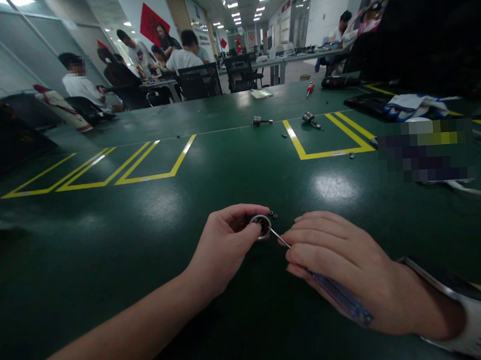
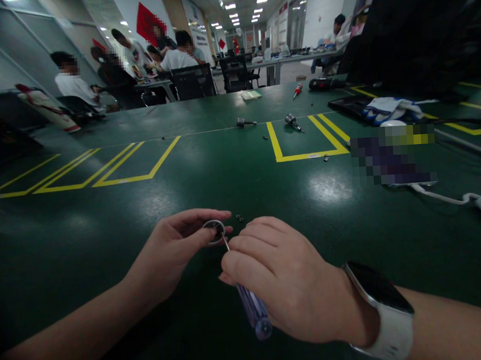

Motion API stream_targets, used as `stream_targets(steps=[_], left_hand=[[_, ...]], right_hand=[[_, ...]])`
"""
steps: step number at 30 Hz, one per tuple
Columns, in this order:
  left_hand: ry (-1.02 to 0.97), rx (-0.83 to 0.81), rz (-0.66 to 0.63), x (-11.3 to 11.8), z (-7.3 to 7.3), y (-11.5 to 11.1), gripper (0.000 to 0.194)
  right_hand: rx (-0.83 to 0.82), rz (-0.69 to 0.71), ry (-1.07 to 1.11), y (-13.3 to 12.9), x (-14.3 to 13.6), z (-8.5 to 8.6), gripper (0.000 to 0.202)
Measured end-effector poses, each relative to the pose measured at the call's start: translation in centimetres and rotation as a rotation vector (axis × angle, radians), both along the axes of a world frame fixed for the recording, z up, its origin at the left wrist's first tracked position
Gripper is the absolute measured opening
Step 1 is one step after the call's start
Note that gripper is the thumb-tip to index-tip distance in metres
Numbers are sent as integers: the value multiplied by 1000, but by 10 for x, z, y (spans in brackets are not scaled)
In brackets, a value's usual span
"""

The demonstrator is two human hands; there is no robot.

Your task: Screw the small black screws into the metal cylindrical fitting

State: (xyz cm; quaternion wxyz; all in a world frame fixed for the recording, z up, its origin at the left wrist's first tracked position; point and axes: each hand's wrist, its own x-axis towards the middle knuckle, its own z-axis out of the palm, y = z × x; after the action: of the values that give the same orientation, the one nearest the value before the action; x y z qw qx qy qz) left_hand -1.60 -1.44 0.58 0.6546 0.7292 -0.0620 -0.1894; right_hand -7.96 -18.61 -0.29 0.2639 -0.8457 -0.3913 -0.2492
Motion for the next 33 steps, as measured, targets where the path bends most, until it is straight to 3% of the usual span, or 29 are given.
stream_targets(steps=[4,7,10,13,15,20,26,33], left_hand=[[17,-2,-11,0,1,0,17],[20,-14,-32,1,1,0,15],[37,-40,-36,2,2,1,16],[79,-46,-14,3,3,3,22],[102,-30,-13,4,4,5,27],[132,-50,-18,6,5,5,32],[141,-109,6,5,5,4,34],[116,-128,0,5,5,4,29]], right_hand=[[106,1,21,-2,-3,-1,9],[337,-114,106,-5,-3,-2,9],[617,-319,339,-10,8,-6,11],[890,-343,677,-14,24,-14,17],[946,-352,800,-16,32,-20,19],[855,-334,806,-19,33,-24,22],[625,-385,773,-18,30,-15,21],[363,-417,591,-18,23,-5,24]])
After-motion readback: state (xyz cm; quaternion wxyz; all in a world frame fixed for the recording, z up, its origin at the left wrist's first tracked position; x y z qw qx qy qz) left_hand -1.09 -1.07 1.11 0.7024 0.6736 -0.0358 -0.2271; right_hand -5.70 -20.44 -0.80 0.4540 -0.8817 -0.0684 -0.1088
